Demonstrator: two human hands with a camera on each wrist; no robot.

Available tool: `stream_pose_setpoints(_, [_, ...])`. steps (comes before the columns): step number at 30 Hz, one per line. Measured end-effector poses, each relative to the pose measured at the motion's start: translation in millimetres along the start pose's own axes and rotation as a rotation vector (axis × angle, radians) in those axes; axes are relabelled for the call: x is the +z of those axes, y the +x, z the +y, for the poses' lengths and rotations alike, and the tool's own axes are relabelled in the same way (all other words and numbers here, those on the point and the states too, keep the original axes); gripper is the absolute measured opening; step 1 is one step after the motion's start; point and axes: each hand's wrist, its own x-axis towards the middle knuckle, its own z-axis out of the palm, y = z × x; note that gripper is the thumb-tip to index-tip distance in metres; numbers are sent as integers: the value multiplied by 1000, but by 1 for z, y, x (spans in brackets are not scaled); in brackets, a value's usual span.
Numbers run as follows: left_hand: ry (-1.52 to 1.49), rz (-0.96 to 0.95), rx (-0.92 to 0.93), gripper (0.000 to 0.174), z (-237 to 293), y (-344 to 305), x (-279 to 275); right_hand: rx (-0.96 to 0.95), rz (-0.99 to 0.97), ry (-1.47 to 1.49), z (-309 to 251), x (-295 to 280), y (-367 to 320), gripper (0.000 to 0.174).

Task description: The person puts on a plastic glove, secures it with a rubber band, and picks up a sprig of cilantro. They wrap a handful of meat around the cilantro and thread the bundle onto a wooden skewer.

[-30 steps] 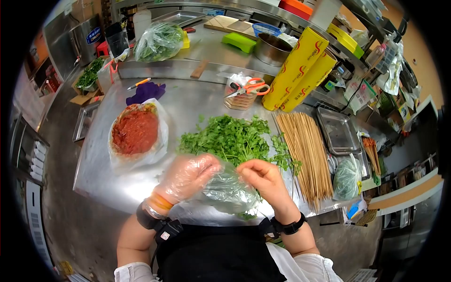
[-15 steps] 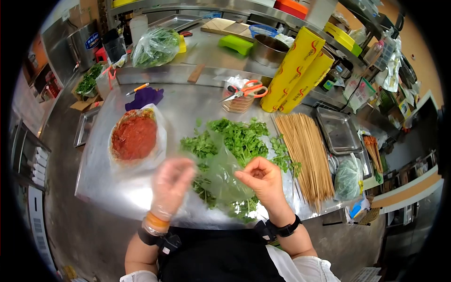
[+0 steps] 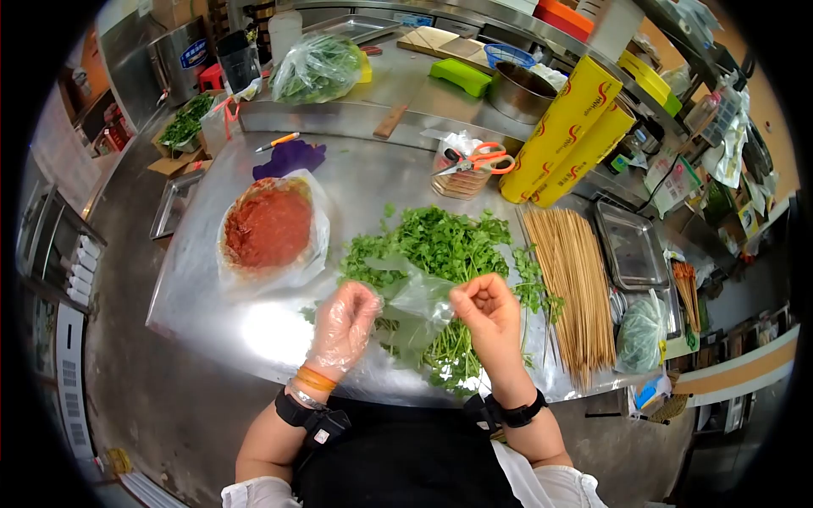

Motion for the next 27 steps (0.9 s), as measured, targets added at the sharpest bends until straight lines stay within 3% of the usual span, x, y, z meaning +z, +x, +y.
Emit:
stream_pose_setpoints(3, [188, 252, 333, 6, 36, -4, -2, -11, -30, -179, 2, 5, -2, 13])
stream_pose_setpoints(4, [441, 235, 522, 18, 40, -6, -9, -42, -37, -247, 1, 7, -2, 12])
stream_pose_setpoints(7, [553, -53, 735, 27, 66, -6, -3, -68, -79, -293, -2, 20, -5, 10])
stream_pose_setpoints(11, [870, -245, 683, 23, 40, -4, 4, -71, -135, -341, -12, 30, -9, 9])
stream_pose_setpoints(15, [706, -465, 1116, 12, 39, -7, 7, -138, -108, -500, -8, 26, 2, 10])
stream_pose_setpoints(16, [658, -424, 1177, 8, 35, -9, 13, -199, -132, -571, -7, 27, 5, 10])
stream_pose_setpoints(19, [797, -836, 896, 7, 26, -6, 7, -240, -134, -615, -7, 29, 2, 12])
stream_pose_setpoints(21, [1003, -768, 762, 10, 33, 2, 1, -377, -115, -687, -16, 29, -5, 11])
stream_pose_setpoints(22, [1001, -725, 809, 6, 42, 8, -5, -429, -88, -716, -22, 30, -12, 11])
stream_pose_setpoints(25, [779, -267, 488, 23, 35, 13, -6, -584, -69, -760, -17, 33, -24, 14])
stream_pose_setpoints(26, [545, -208, 430, 42, 36, 12, 0, -623, -80, -776, -10, 35, -26, 15])
stream_pose_setpoints(27, [62, -286, 200, 54, 42, 10, 5, -665, -100, -783, -5, 39, -28, 15])
